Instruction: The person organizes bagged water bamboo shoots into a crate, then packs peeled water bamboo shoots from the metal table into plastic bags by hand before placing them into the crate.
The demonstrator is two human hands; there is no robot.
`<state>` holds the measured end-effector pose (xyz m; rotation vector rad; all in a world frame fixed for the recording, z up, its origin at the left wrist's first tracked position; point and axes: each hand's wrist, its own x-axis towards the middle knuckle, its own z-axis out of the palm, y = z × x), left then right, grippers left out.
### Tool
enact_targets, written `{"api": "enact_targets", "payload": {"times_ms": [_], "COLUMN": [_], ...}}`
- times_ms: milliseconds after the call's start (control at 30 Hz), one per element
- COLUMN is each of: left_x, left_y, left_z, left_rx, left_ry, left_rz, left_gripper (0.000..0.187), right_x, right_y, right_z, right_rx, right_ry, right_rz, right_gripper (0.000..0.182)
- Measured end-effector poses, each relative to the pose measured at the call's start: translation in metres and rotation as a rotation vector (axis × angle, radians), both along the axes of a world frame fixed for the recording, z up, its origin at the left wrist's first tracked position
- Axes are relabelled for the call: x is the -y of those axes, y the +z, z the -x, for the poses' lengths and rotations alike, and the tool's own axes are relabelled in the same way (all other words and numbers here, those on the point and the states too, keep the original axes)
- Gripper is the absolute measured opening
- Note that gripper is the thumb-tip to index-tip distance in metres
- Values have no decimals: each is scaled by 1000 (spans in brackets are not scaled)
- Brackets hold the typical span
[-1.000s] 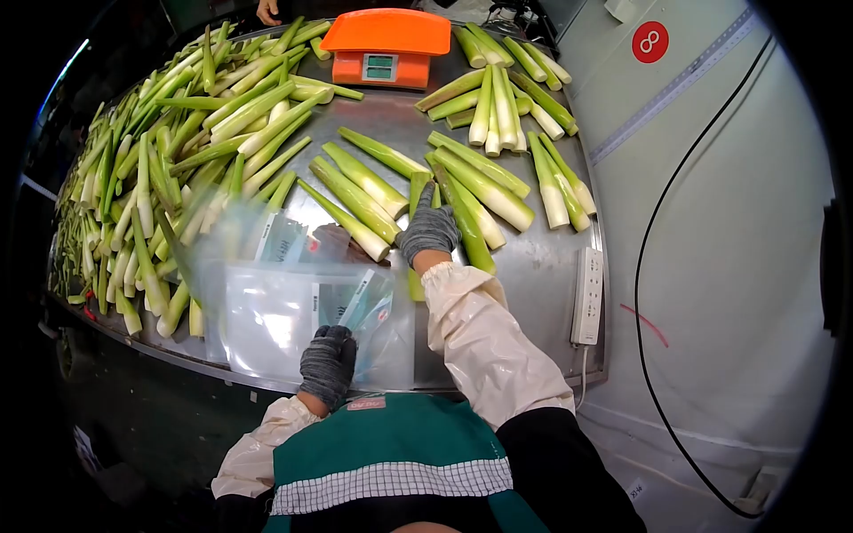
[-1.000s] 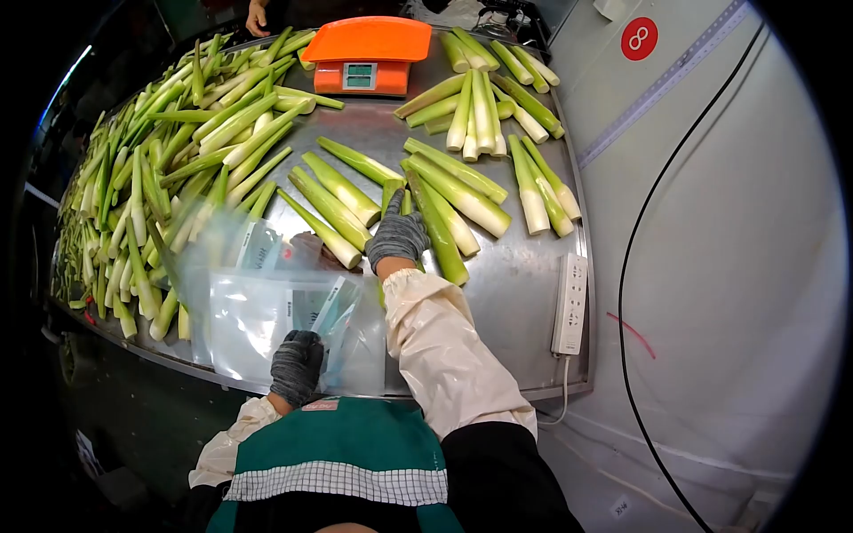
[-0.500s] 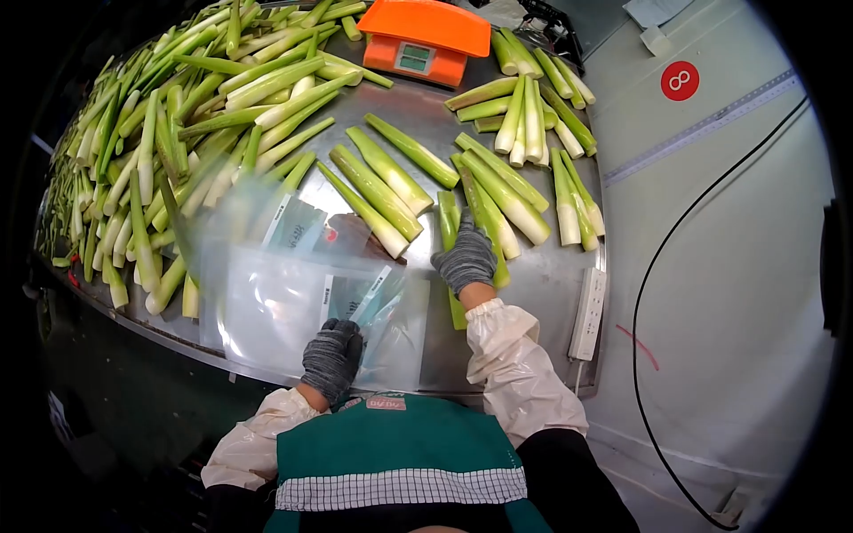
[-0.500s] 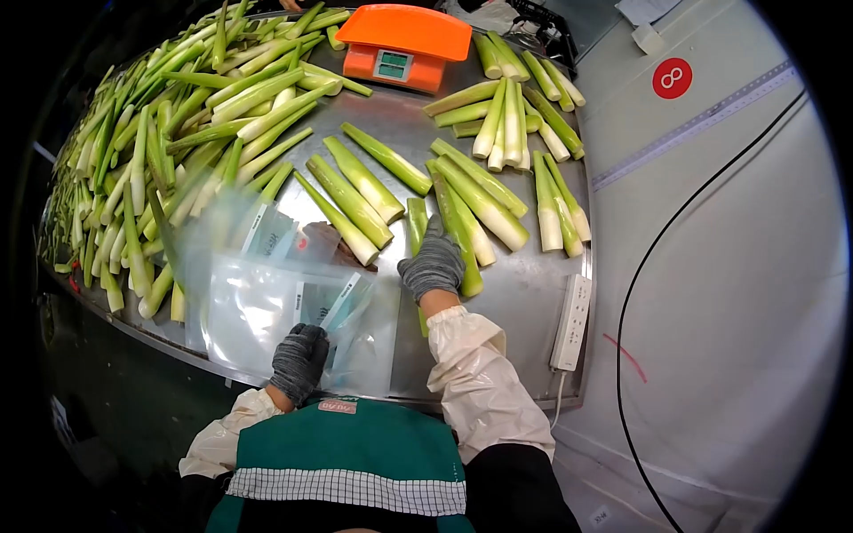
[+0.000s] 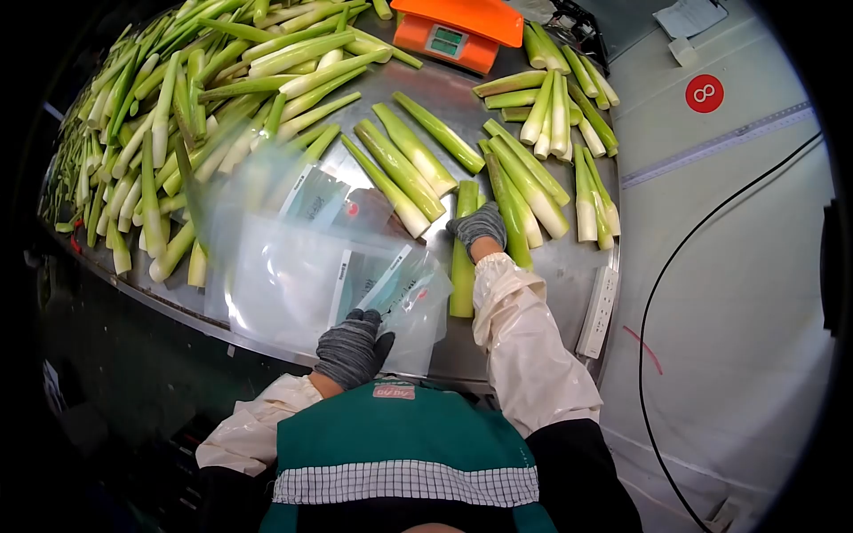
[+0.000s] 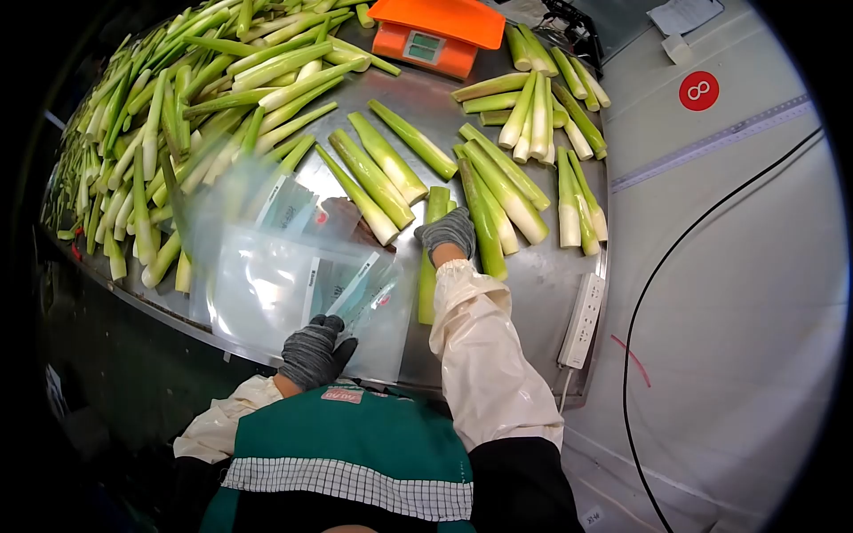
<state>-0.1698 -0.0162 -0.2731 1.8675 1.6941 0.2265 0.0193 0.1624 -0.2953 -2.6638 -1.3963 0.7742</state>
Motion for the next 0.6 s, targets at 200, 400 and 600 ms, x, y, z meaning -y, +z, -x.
{"api": "enact_targets", "payload": {"times_ms": [200,400,600], "left_x": [7,-15,-35], "left_y": [8,15,-4], "left_z": [-1,-15,-41], "left_rx": [147,-2,-106], "left_ry": [27,-167,-294], "left_rz": [-103,-190,-127], "left_gripper": [20,10,15], "right_x": [22,81,157], "right_y": [-12,43,113], "right_z": [-19,-77,-133], "right_rx": [-209,-754,-1811], "right_ry": [29,-62,-263], "right_rz": [-228,-705,-1017], "right_gripper": [61,44,32]}}
